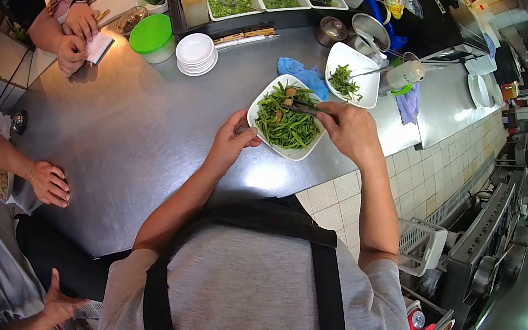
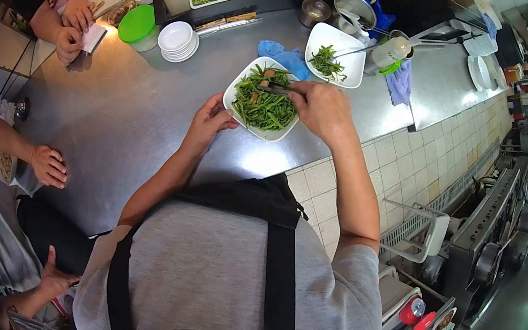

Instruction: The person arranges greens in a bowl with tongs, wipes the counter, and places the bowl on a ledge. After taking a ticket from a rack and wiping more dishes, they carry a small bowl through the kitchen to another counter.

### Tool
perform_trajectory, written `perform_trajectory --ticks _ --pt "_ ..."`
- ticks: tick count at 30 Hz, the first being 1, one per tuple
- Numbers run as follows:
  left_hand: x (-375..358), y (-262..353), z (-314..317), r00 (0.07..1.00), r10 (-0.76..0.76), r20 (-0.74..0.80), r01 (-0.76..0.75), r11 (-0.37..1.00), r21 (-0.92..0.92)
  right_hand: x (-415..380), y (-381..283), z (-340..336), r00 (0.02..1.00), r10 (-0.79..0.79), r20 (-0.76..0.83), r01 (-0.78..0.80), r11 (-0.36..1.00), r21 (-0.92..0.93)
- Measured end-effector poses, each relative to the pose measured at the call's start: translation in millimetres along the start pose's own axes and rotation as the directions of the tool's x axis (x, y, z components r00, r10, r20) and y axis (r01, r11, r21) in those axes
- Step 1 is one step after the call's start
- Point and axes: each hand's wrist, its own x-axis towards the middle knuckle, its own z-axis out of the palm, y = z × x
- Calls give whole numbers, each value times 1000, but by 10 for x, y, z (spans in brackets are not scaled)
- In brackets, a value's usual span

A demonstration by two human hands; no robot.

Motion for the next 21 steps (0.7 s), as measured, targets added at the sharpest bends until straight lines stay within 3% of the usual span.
perform_trajectory --ticks 4,7,10,13,21 --pt "-13 9 2 1000 -6 1 6 1000 -11 -81 98 -21 996 -22 -81 37 981 190" --pt "5 -6 -10 1000 -11 4 11 1000 7 -234 125 -181 997 43 -67 -21 951 310" --pt "8 -34 -18 1000 -9 3 9 1000 3 -309 230 -91 992 126 31 -130 961 242" --pt "-2 -2 -5 1000 -4 11 4 1000 -7 -346 254 -41 991 130 6 -129 980 153" --pt "13 -16 -11 1000 -4 10 4 1000 6 -88 223 -85 983 22 -184 -4 995 96"
